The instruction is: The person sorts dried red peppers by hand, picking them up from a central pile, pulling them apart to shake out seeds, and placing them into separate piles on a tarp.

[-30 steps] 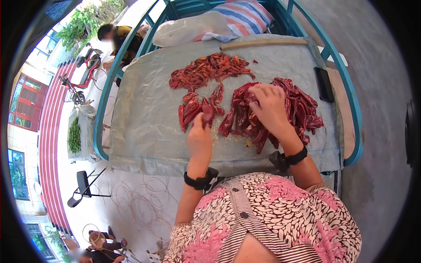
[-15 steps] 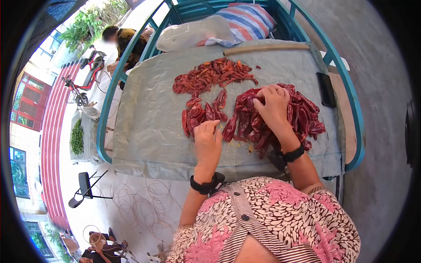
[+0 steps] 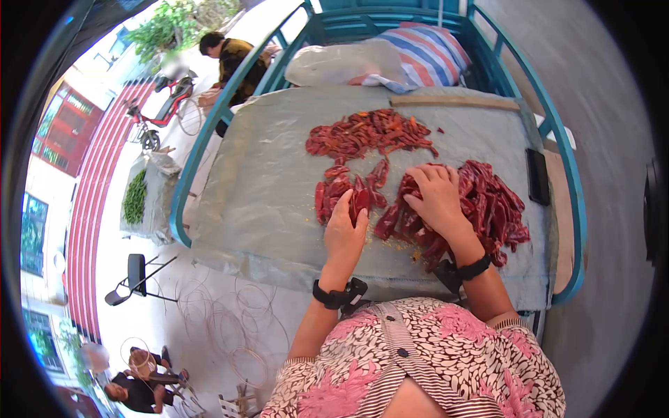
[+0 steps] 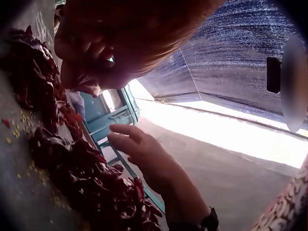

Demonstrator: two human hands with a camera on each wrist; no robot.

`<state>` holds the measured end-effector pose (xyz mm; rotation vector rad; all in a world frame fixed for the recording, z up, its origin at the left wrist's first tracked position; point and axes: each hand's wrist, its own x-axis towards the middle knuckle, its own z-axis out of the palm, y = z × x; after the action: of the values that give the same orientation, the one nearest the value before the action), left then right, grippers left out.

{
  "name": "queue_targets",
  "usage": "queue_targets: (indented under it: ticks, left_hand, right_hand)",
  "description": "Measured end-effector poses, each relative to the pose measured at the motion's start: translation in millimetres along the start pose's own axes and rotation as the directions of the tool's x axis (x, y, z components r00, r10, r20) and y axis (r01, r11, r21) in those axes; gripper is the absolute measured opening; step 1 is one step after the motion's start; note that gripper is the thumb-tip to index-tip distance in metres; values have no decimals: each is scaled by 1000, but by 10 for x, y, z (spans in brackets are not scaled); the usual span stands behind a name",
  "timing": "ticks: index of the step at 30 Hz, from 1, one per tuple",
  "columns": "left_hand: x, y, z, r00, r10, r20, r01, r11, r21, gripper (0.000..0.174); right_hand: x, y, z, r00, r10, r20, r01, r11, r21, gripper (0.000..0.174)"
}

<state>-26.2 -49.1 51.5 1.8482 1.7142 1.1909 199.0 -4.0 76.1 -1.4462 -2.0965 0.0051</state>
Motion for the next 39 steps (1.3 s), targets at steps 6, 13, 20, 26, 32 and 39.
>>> queue_targets:
  ticks: [6,13,20,26,32,39]
  left_hand:
    - [75,16,-165,992,75,-105,-40,952,303,48]
    - [-65,162,-77,994,106,-27,-103,991,81,33]
    - [-72,280,57,999,-5,50,20,950,-312,40]
    - [-92,296,159,992,-73,101,113,869,-481,44]
    - [-151,194,150,948,-233,217,318,665,-676,36]
    - [-44,-6,48,971,-231,52,227,844,-486,33]
  right_hand:
    - [19,103,179,978,2,208,32,987,-159,47]
    - [30,165,217,980,-64,186,96,981,-167,29]
    - [114,-202,2,999,-11,46,-4,952,308,22]
    - [-67,-495,122,990,33,138,-119,723,680,27]
    - [-198,-539,189,983,-17,180,-94,802,590,24]
    - [-50,-375,-19,979,-33,199,-9,979,204,34]
